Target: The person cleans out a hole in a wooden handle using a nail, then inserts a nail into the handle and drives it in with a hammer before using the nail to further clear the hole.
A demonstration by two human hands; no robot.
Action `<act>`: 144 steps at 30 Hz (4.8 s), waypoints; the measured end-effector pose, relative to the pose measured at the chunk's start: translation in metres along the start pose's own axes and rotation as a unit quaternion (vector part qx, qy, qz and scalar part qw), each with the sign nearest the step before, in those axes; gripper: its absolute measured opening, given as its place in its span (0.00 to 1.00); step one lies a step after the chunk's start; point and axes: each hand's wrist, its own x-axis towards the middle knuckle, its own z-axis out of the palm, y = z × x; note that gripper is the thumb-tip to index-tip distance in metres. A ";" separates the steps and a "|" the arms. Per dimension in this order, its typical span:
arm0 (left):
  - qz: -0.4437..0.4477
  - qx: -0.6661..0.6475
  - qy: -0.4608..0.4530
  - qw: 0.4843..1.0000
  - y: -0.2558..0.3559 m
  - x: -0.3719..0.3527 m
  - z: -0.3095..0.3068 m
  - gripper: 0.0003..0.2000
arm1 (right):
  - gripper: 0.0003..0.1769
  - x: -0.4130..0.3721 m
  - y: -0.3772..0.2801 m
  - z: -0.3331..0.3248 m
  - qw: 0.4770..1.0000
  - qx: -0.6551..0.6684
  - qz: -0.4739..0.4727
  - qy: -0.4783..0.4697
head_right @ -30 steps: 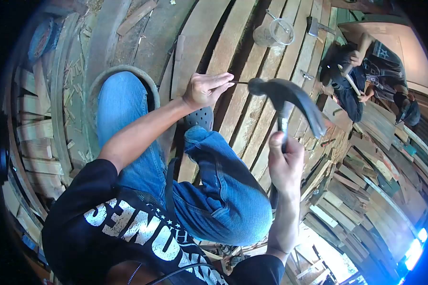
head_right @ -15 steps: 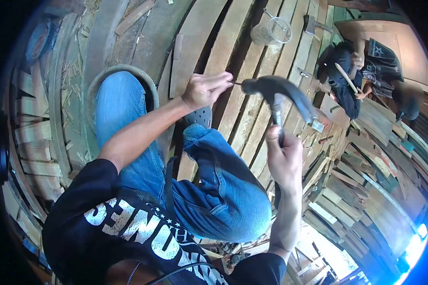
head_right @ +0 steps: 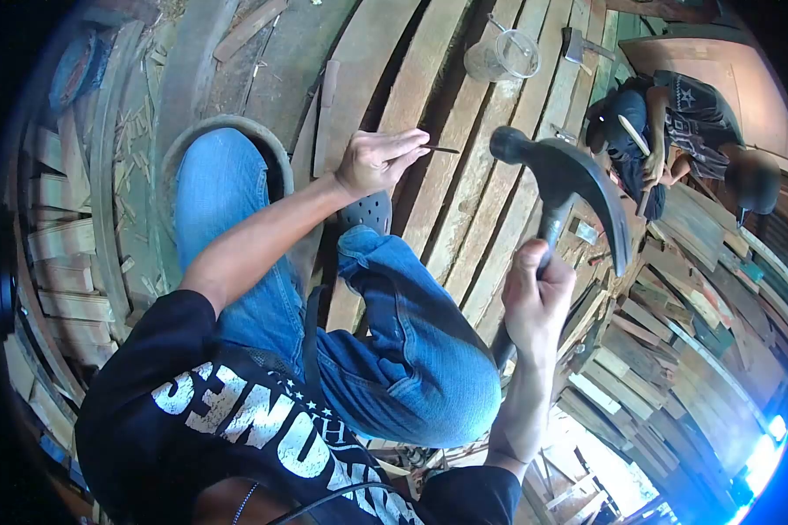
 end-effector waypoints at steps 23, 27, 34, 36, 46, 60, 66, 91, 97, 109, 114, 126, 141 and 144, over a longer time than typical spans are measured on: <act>-0.012 0.015 0.010 1.000 0.001 0.012 0.002 0.08 | 0.32 0.011 -0.011 -0.005 0.989 -0.146 -0.019 -0.019; -0.013 -0.004 0.007 1.000 0.003 0.003 0.004 0.08 | 0.31 0.006 -0.012 -0.009 1.000 -0.015 0.004 -0.011; 0.000 0.004 0.032 0.999 0.000 0.007 0.006 0.08 | 0.29 0.008 -0.018 -0.007 0.999 -0.048 0.001 -0.014; -0.005 0.004 0.017 1.000 0.001 0.004 0.005 0.08 | 0.29 0.005 -0.016 -0.003 1.000 -0.016 0.000 0.000; -0.012 0.007 0.011 1.000 0.004 0.006 0.004 0.07 | 0.30 0.008 -0.013 -0.001 1.000 -0.025 -0.001 -0.017; -0.026 0.014 0.036 0.999 -0.006 0.014 0.006 0.08 | 0.32 0.020 -0.014 0.005 0.992 -0.122 -0.010 -0.040; -0.039 0.006 0.008 0.999 0.003 0.005 0.007 0.07 | 0.32 0.022 -0.020 0.009 0.977 -0.205 0.027 -0.057; -0.038 0.011 0.034 0.999 -0.001 0.007 0.003 0.06 | 0.29 0.010 -0.024 0.000 0.996 -0.069 -0.045 -0.033; -0.055 0.010 0.036 0.998 -0.001 0.014 0.002 0.06 | 0.32 0.021 -0.019 0.008 0.985 -0.165 -0.015 -0.051; -0.025 0.028 0.061 0.997 -0.004 0.011 0.004 0.07 | 0.31 0.017 -0.024 0.002 0.990 -0.122 -0.056 -0.035; -0.035 0.019 0.018 0.999 0.001 0.010 0.004 0.06 | 0.30 0.018 -0.034 0.007 0.987 -0.151 -0.041 -0.017; -0.013 0.028 0.023 0.999 0.002 0.009 0.005 0.07 | 0.33 0.032 -0.026 0.015 0.979 -0.191 0.011 -0.062; -0.035 0.016 0.013 0.999 -0.002 0.012 0.005 0.07 | 0.24 0.034 -0.012 0.014 0.997 -0.054 -0.038 0.045; -0.044 0.009 -0.005 0.999 0.001 0.010 0.006 0.08 | 0.28 0.058 -0.009 0.043 0.995 -0.076 -0.064 0.002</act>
